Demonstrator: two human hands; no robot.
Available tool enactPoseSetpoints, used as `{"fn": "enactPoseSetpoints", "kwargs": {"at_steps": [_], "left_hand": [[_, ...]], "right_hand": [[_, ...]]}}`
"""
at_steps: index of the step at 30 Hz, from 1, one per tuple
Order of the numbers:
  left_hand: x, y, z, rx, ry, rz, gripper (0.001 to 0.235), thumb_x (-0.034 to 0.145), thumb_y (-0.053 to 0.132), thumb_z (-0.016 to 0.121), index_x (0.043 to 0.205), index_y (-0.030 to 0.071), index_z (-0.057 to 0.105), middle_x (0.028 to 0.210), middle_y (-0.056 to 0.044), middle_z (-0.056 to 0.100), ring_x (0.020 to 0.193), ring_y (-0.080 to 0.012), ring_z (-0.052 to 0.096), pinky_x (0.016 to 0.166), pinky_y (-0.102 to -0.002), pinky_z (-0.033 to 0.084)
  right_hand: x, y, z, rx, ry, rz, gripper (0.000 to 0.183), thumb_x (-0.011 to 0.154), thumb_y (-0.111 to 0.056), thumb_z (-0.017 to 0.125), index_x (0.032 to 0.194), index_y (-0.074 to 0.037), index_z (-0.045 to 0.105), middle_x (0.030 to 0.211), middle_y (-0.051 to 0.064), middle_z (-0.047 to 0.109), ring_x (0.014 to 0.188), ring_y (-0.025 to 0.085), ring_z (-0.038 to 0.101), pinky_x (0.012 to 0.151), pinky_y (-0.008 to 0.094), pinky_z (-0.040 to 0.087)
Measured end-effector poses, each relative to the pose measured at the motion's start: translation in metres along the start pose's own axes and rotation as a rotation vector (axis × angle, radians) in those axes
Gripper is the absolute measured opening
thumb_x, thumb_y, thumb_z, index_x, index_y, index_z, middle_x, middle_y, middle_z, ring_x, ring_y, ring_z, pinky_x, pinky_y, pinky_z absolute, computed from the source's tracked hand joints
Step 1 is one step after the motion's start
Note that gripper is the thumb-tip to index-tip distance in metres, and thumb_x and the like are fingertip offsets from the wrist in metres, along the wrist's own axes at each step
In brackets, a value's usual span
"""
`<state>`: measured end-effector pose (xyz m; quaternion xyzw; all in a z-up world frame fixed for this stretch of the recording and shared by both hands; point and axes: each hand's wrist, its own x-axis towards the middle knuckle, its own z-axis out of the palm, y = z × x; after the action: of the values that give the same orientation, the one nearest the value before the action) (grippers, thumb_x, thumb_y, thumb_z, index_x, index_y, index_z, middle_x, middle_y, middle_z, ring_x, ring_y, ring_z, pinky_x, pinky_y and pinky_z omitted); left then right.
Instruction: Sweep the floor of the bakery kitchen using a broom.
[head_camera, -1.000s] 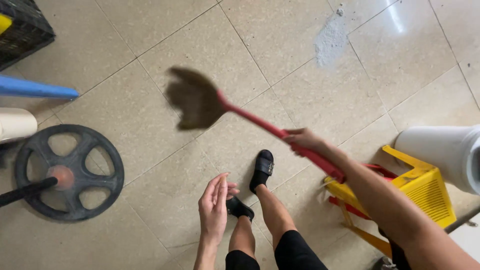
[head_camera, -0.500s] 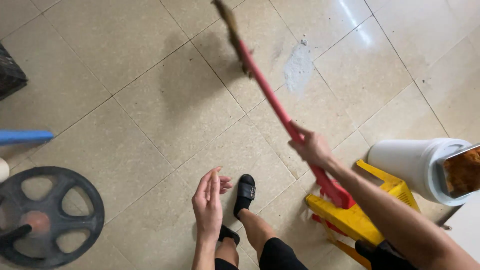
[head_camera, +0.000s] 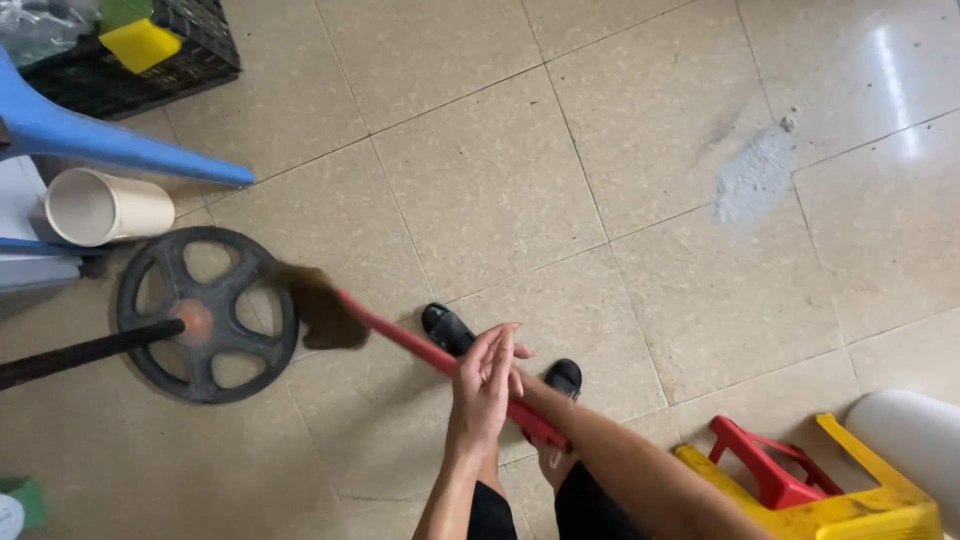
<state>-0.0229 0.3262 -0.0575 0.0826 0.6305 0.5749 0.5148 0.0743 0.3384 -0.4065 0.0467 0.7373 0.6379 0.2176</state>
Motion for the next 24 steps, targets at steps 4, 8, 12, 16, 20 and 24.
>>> {"fn": "enactPoseSetpoints", "kwargs": {"at_steps": [4,8,12,16,20,24], "left_hand": [[0.012,0.039,-0.007,0.023,-0.069,-0.096,0.038,0.106,0.029,0.054,0.130,0.002,0.065,0.089,-0.002,0.068,0.060,-0.0030,0.046,0.053,-0.021,0.039],[0.044,0.051,-0.020,0.096,-0.114,-0.043,0.041,0.107,0.034,0.051,0.131,0.004,0.067,0.082,0.002,0.064,0.058,-0.0017,0.038,0.052,-0.020,0.034],[0.069,0.090,-0.038,0.154,-0.079,-0.009,0.044,0.107,0.036,0.048,0.130,0.004,0.069,0.077,0.002,0.061,0.056,-0.0025,0.036,0.051,-0.021,0.033],[0.088,0.111,-0.067,0.214,-0.024,0.028,0.044,0.107,0.036,0.045,0.129,0.006,0.069,0.078,0.003,0.062,0.057,-0.0017,0.040,0.050,-0.021,0.034],[0.110,0.127,-0.090,0.137,0.019,-0.032,0.042,0.106,0.034,0.046,0.127,0.005,0.070,0.075,0.002,0.061,0.058,-0.0024,0.038,0.050,-0.021,0.032],[0.121,0.148,-0.111,0.120,0.034,-0.016,0.042,0.107,0.034,0.048,0.126,0.005,0.070,0.074,0.001,0.061,0.058,-0.0026,0.039,0.050,-0.021,0.033]], "right_hand": [[0.015,0.176,0.065,1.966,-1.056,0.127,0.039,0.088,-0.028,0.047,0.123,-0.010,0.049,0.072,0.009,0.053,0.051,0.013,0.048,0.042,0.023,0.041],[-0.006,0.215,0.248,2.733,-1.463,0.665,0.045,0.094,-0.039,0.070,0.130,-0.012,0.071,0.076,0.009,0.066,0.055,0.018,0.061,0.047,0.033,0.053],[-0.025,0.223,0.379,2.592,-1.456,1.033,0.040,0.093,-0.029,0.071,0.128,-0.010,0.067,0.076,0.013,0.066,0.052,0.020,0.060,0.043,0.035,0.050],[-0.007,0.228,0.418,2.240,-1.192,1.075,0.052,0.097,-0.025,0.069,0.145,-0.008,0.057,0.078,0.013,0.068,0.055,0.020,0.062,0.045,0.034,0.056],[0.011,0.300,0.328,2.084,-0.973,1.052,0.063,0.092,-0.032,0.078,0.149,-0.017,0.055,0.069,0.010,0.069,0.052,0.017,0.063,0.049,0.037,0.054],[0.029,0.384,0.189,2.403,-1.057,0.966,0.076,0.091,-0.025,0.075,0.157,-0.031,0.038,0.084,0.004,0.074,0.053,0.011,0.060,0.046,0.029,0.052]]}}
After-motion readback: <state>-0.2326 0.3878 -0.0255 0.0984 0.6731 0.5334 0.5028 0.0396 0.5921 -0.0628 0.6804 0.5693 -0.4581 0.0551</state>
